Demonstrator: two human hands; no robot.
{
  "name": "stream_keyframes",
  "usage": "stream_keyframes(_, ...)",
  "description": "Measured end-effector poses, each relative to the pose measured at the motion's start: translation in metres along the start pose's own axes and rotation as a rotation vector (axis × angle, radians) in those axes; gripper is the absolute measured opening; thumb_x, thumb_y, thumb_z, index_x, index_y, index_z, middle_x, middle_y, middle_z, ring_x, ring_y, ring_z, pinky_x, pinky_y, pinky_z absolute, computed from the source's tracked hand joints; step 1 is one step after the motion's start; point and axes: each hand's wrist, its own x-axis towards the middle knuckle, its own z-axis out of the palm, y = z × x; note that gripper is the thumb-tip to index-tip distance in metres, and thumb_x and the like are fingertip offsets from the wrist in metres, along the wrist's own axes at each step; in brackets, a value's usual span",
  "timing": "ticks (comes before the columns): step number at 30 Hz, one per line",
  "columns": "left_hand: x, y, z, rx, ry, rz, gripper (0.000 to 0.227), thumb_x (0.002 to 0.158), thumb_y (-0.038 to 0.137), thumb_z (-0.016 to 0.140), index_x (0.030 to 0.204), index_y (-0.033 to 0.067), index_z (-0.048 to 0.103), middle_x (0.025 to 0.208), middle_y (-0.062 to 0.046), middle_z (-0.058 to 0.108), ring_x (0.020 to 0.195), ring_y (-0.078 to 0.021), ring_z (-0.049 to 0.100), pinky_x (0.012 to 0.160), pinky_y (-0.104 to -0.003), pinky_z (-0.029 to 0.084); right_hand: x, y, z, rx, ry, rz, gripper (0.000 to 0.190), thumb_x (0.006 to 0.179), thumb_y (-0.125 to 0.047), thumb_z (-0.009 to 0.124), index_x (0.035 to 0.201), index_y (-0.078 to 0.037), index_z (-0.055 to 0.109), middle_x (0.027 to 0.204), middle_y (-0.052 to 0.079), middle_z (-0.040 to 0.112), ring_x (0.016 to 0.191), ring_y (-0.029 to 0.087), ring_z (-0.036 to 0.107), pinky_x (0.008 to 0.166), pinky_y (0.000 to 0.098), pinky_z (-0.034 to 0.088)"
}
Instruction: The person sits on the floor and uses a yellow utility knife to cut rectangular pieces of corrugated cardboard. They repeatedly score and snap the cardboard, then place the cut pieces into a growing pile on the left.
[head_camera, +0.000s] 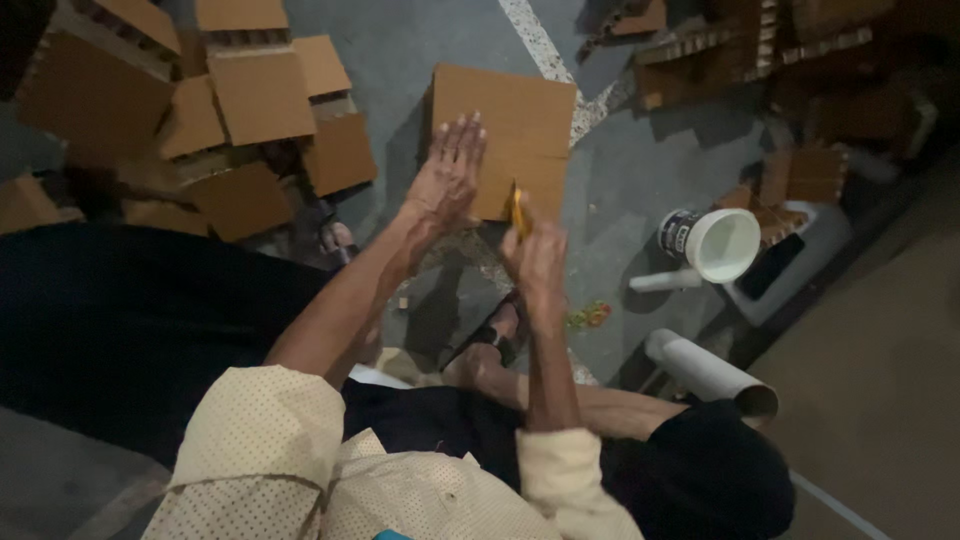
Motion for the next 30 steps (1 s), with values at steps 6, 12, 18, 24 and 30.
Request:
stream_keyframes(6,0.009,0.003,0.03,-0.001,0.056,-0.006,0.145,0.062,0.076,0.079,0.159,-0.0143,0.019,0.167,-0.035,0.008,0.155,-0.0479,0.006,0.125,-0.056,0.008,-0.074,0.0,0.023,0.046,0.323,-0.108,0.049,0.085,-0.018,0.069,0.133,-0.011,0.073,0.072,0.025,0.069,0.058,0.038,0.063,0.052,0.0449,0.049)
stream_keyframes(12,0.008,0.003,0.041,-0.056,0.135,-0.012,0.142,0.062,0.073,0.081,0.157,-0.0137,0.02,0.166,-0.033,0.01,0.155,-0.0463,0.009,0.125,-0.058,0.008,-0.086,0.003,0.057,0.089,0.282,0.212,0.051,0.088,-0.022,0.07,0.138,-0.017,0.069,0.071,0.027,0.067,0.061,0.04,0.068,0.058,0.0491,0.052)
stream_keyframes(18,0.013,-0.001,0.044,0.393,0.742,-0.161,0.124,0.077,0.062,0.086,0.161,0.0032,0.017,0.17,-0.029,0.004,0.16,-0.0456,0.002,0.133,-0.057,0.001,-0.083,0.038,0.048,0.208,0.375,0.34,0.031,0.091,-0.029,0.075,0.105,-0.001,0.074,0.086,0.019,0.076,0.078,0.029,0.075,0.075,0.0411,0.056)
stream_keyframes(24,0.002,-0.006,0.037,-0.101,0.248,0.067,0.14,0.06,0.076,0.08,0.162,-0.0005,0.023,0.168,-0.03,0.009,0.155,-0.0484,0.005,0.125,-0.059,0.004,-0.008,0.038,0.022,0.47,0.489,0.322,0.05,0.084,-0.038,0.081,0.115,0.0,0.072,0.1,0.016,0.075,0.091,0.029,0.072,0.083,0.0396,0.055)
stream_keyframes(30,-0.013,-0.004,-0.001,-0.062,0.16,0.095,0.14,0.061,0.077,0.078,0.158,-0.007,0.022,0.168,-0.027,0.01,0.155,-0.0459,0.005,0.124,-0.062,-0.001,-0.002,0.031,0.003,0.526,0.502,0.238,0.045,0.088,-0.04,0.082,0.107,-0.001,0.074,0.098,0.01,0.074,0.09,0.023,0.07,0.079,0.0361,0.055)
